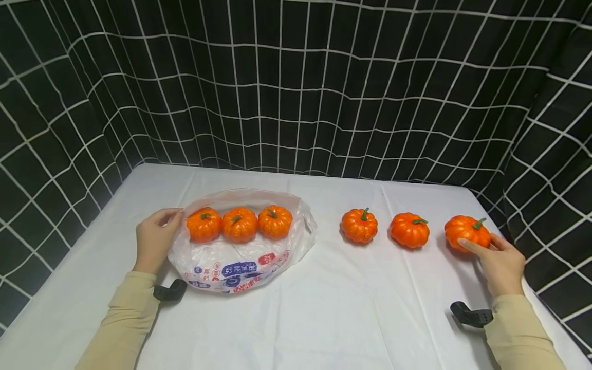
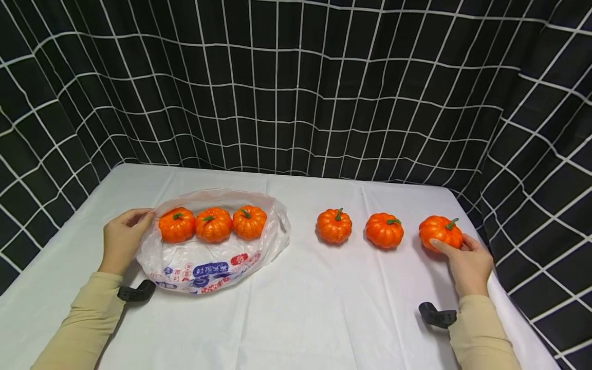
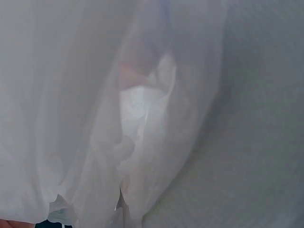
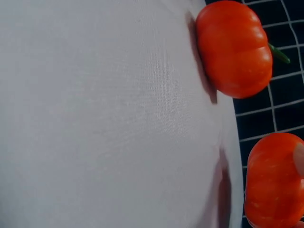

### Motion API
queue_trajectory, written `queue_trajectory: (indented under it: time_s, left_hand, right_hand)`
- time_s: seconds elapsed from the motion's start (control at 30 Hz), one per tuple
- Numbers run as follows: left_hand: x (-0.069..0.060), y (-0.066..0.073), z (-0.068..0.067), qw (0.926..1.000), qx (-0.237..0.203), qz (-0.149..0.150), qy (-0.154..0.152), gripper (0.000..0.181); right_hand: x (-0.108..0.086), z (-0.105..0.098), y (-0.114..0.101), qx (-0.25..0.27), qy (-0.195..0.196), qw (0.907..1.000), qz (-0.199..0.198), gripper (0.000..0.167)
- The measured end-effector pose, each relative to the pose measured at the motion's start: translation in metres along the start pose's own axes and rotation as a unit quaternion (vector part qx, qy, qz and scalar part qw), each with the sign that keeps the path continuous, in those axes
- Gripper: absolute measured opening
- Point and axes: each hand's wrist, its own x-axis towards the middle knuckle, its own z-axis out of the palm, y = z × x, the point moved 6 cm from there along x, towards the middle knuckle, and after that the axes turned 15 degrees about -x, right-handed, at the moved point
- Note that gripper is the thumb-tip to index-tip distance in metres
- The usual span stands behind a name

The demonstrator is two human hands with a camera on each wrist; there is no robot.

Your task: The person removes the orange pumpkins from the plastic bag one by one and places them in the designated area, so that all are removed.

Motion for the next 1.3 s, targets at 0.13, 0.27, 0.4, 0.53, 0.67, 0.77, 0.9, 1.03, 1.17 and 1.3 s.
queue_trajectory:
  time_s: [0.13, 0.27, 0.4, 0.53, 0.67, 0.77, 0.9, 1.03, 1.17, 1.3]
  left_hand:
    - [-0.001, -0.001, -0.001, 1.0, 0.001, -0.003, 0.001, 0.028]
    - [0.0, -0.001, 0.0, 1.0, 0.0, -0.002, -0.002, 0.028]
    - [0.0, -0.001, 0.0, 1.0, -0.003, -0.004, -0.005, 0.028]
    - [-0.001, 0.0, 0.0, 1.0, -0.002, -0.002, -0.005, 0.028]
    - [-0.001, -0.001, 0.0, 1.0, -0.001, -0.003, -0.004, 0.028]
    - [-0.001, -0.001, -0.001, 1.0, 0.0, -0.007, -0.006, 0.029]
    - [-0.001, -0.001, 0.0, 0.9999, 0.002, -0.008, -0.007, 0.03]
    - [0.0, 0.0, 0.0, 1.0, 0.002, -0.003, -0.006, 0.03]
    - [-0.001, 0.001, 0.0, 1.0, 0.004, 0.0, -0.004, 0.029]
    - [-0.002, 0.002, 0.0, 1.0, 0.006, 0.001, -0.004, 0.028]
  right_hand:
    - [0.007, 0.004, -0.001, 0.009, -0.004, 0.9999, 0.003, 0.084]
    - [0.011, 0.006, 0.001, 0.003, -0.004, 1.0, 0.003, 0.083]
    - [0.014, 0.008, 0.002, 0.005, -0.008, 0.9999, 0.006, 0.084]
    - [0.016, 0.009, 0.001, 0.004, -0.01, 0.9999, 0.007, 0.084]
    - [0.016, 0.011, 0.001, -0.001, -0.008, 0.9999, 0.007, 0.085]
    - [0.016, 0.011, 0.001, -0.002, -0.007, 1.0, 0.005, 0.084]
    - [0.016, 0.012, 0.001, -0.005, -0.006, 1.0, 0.002, 0.083]
    - [0.017, 0.011, 0.003, -0.001, -0.012, 0.9999, 0.008, 0.084]
    - [0.018, 0.011, 0.003, 0.002, -0.018, 0.9998, 0.011, 0.085]
    - [0.018, 0.01, 0.004, -0.002, -0.022, 0.9997, 0.01, 0.087]
